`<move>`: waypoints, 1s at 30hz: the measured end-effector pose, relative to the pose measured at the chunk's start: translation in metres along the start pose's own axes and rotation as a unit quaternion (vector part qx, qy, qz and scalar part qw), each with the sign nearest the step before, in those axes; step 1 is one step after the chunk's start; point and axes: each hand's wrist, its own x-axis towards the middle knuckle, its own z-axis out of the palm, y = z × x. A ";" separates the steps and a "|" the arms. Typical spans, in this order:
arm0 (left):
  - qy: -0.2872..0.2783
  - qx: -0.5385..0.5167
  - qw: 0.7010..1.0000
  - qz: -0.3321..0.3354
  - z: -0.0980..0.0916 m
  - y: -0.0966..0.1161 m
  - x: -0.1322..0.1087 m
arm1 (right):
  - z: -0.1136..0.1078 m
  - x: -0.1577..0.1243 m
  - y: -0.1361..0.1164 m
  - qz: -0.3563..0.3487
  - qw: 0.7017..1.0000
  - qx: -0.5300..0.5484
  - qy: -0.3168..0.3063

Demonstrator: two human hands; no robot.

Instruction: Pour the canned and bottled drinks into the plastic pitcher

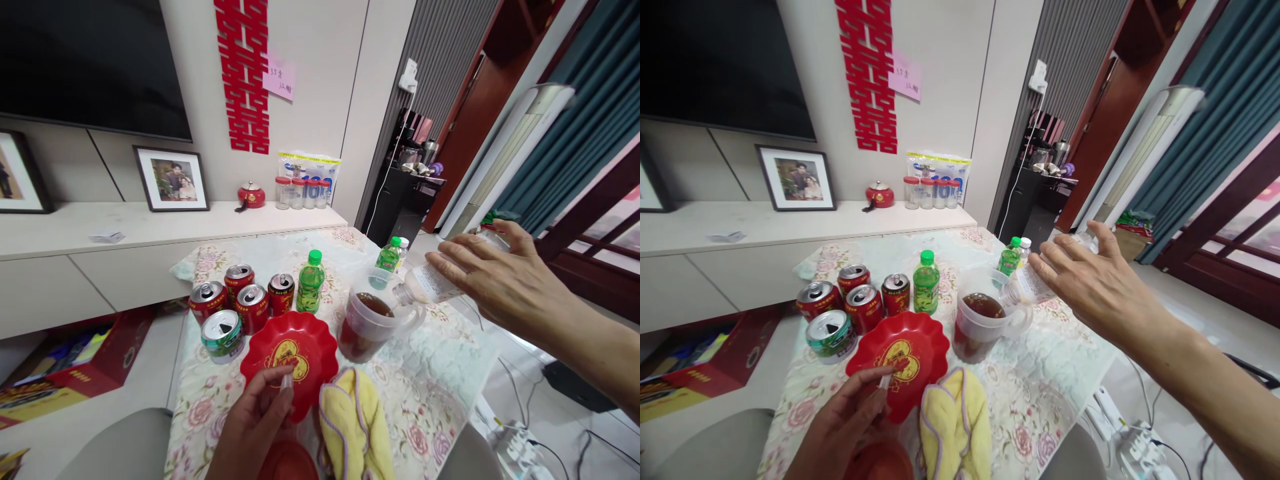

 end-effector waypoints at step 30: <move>-0.021 -0.099 0.994 -0.044 0.001 -0.002 0.003 | 0.042 -0.040 -0.004 0.146 0.971 0.174 -0.073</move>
